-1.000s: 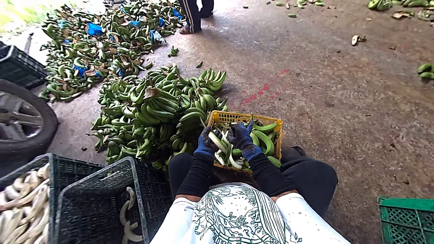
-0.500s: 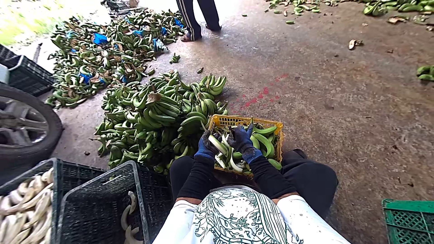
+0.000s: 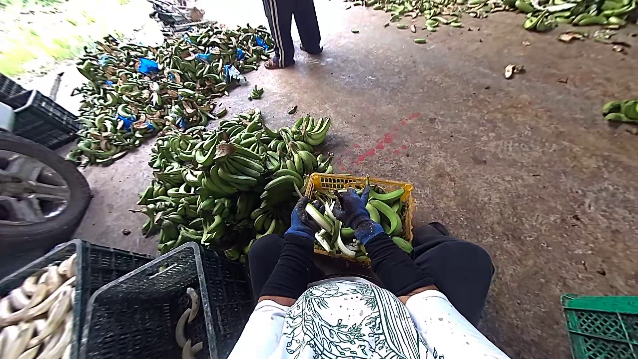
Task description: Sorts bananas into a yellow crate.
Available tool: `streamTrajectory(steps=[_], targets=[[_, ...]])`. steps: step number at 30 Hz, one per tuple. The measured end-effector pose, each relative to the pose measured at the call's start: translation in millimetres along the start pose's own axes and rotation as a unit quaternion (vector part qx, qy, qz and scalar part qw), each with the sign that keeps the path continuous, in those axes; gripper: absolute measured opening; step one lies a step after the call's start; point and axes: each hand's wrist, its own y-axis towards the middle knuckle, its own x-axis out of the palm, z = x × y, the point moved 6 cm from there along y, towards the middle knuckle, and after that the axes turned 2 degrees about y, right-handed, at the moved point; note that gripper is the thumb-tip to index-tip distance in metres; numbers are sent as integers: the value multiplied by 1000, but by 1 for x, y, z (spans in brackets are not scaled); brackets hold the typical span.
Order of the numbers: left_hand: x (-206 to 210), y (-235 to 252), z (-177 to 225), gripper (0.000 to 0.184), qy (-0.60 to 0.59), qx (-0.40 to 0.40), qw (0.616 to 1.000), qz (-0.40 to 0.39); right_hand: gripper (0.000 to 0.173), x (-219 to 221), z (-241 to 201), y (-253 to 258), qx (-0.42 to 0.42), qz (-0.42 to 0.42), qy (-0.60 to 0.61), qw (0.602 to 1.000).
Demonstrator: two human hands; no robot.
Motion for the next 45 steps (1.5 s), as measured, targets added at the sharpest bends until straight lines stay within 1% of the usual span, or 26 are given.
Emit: streamTrajectory(steps=[4, 7, 10, 11, 13, 16, 19, 22, 24, 26, 29, 32, 35, 36, 38, 39, 41, 43, 44, 45], targets=[[-3, -1, -2, 24, -17, -8, 1000, 14, 43, 0, 1, -1, 0, 4, 0, 1000], [-5, -1, -1, 27, -25, 7, 999, 20, 44, -1, 0, -3, 6, -3, 0, 1000], [-6, -4, 0, 34, -16, 14, 999, 25, 45, -1, 0, -4, 9, -14, -1, 1000], [-7, -4, 0, 33, -17, 16, 999, 26, 45, 0, 0, -4, 9, -13, -1, 1000], [-8, -2, 0, 23, -21, 15, 1000, 14, 45, 1, 0, -4, 10, -9, -3, 1000], [-6, -5, 0, 22, 6, 8, 1000, -29, 46, -2, 0, -5, -5, 10, -6, 1000], [-5, -9, 5, 20, 32, 36, 996, -73, 51, 7, -5, -13, -26, -10, -38, 999], [0, -9, 14, 15, 43, 64, 994, -78, 45, 15, -20, -18, -73, -24, -94, 993], [-1, -5, 13, 16, 10, 50, 997, -59, 45, 20, -30, -20, -95, -37, -122, 987], [-4, 0, 9, 19, -36, 21, 998, -54, 48, 22, -39, -23, -112, -23, -131, 985], [-7, 5, 3, 25, -63, -11, 996, -57, 48, 19, -47, -23, -102, 3, -149, 983], [-7, 3, 5, 18, -14, -7, 999, -49, 56, 13, -58, -20, -80, -38, -191, 978], [-6, 4, 10, 8, 72, 39, 996, -46, 63, 10, -64, -15, -66, -65, -221, 971], [-4, 3, 11, 8, 97, 51, 993, -50, 60, 10, -65, -13, -63, -72, -223, 970], [-1, -1, 10, 11, 129, 56, 988, -65, 43, 8, -64, -9, -53, -74, -211, 973], [2, -2, 7, 13, 136, 59, 986, -78, 40, 8, -63, -7, -47, -75, -206, 975], [8, -5, 6, 18, 172, 80, 975, -114, 43, 5, -59, -2, -36, -71, -208, 975], [14, -8, 6, 26, 232, 109, 955, -151, 51, -1, -54, 2, -25, -65, -213, 975], [16, -10, 5, 30, 257, 120, 946, -158, 54, -5, -51, 4, -16, -62, -212, 975], [17, -10, 3, 35, 278, 130, 940, -148, 56, -8, -47, 6, -10, -54, -209, 976]])
